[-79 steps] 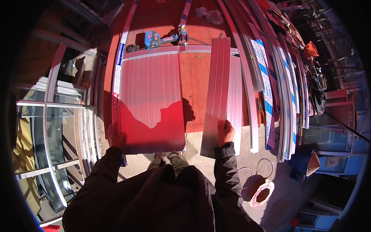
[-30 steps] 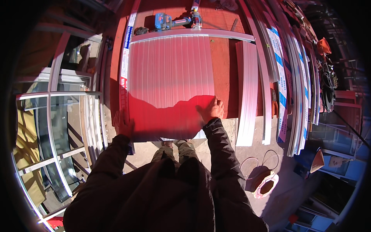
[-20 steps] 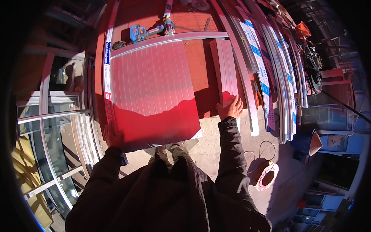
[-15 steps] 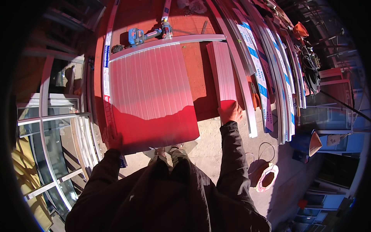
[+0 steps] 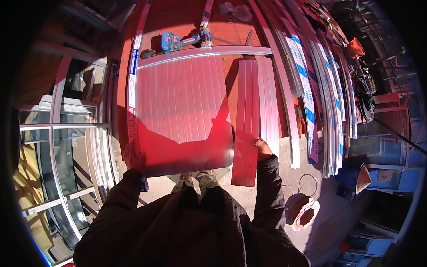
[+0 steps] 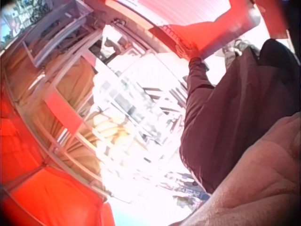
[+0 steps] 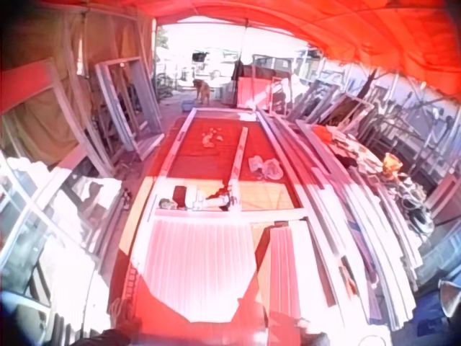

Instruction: The person selects and stacks aluminum profiles on a green workbench, then moves to a red workbench to peel protective film from a profile. They carry a profile to a chop saw and cut it, then place the cut piece aside.

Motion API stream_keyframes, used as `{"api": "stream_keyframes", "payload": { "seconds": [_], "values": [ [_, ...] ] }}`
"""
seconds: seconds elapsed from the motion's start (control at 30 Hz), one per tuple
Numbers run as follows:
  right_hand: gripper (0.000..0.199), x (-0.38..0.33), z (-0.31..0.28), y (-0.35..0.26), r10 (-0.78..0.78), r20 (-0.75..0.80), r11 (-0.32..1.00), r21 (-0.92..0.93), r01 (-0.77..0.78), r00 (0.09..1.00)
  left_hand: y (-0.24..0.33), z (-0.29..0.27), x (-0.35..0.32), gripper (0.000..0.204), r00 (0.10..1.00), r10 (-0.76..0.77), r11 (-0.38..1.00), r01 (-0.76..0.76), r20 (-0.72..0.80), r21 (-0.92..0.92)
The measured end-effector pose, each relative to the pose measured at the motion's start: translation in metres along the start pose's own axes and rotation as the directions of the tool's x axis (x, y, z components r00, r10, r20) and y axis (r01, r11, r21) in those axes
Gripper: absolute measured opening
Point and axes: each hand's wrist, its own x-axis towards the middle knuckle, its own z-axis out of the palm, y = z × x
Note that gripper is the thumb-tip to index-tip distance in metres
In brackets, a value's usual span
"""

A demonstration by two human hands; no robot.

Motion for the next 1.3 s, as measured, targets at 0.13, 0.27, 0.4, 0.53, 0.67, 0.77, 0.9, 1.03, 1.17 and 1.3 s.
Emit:
{"api": "stream_keyframes", "payload": {
  "seconds": [0.13,0.27,0.4,0.53,0.67,0.77,0.9,1.03,1.17,1.3],
  "values": [
    [0.043,0.021,-0.019,0.016,-0.107,-0.460,0.836,-0.521,-0.171,0.882,0.007,-0.010,0.001,0.074,1.000,-0.020,1.000,0.020,0.011,0.003],
    [0.042,0.039,-0.005,0.023,-0.470,-0.503,0.734,-0.679,0.005,0.726,0.009,-0.009,0.003,0.074,1.000,-0.027,1.000,0.027,0.009,0.009],
    [0.048,0.059,0.022,0.021,-0.440,-0.459,0.800,-0.591,0.105,0.772,0.005,-0.009,0.001,0.074,0.999,-0.030,0.999,0.029,0.013,0.023],
    [0.048,0.067,0.031,0.023,-0.486,-0.415,0.771,-0.617,0.155,0.769,0.006,-0.010,0.001,0.075,0.999,-0.032,0.999,0.032,0.017,0.009],
    [0.045,0.074,0.055,0.016,-0.474,-0.433,0.772,-0.623,0.125,0.767,0.002,-0.013,0.000,0.075,0.999,-0.025,1.000,0.025,0.025,0.009],
    [0.044,0.084,0.031,0.022,-0.475,-0.465,0.800,-0.582,0.147,0.747,-0.001,-0.005,-0.002,0.074,1.000,-0.016,1.000,0.016,0.003,-0.002],
    [0.052,0.092,-0.009,0.032,-0.584,-0.336,0.335,-0.929,-0.158,0.739,0.006,-0.001,0.002,0.075,1.000,-0.011,1.000,0.011,0.010,0.020],
    [0.086,0.078,0.050,0.020,-0.600,-0.362,0.042,-0.905,-0.424,0.713,0.002,-0.007,-0.001,0.075,1.000,-0.011,0.999,0.011,0.003,0.044],
    [0.103,0.086,0.068,0.012,-0.513,-0.405,-0.042,-0.869,-0.494,0.757,-0.001,-0.007,-0.001,0.075,1.000,-0.001,1.000,0.000,0.014,0.031],
    [0.099,0.084,0.064,0.004,-0.483,-0.383,-0.036,-0.890,-0.454,0.788,0.002,-0.002,0.000,0.075,1.000,-0.007,0.999,0.007,0.008,0.050]
  ]
}}
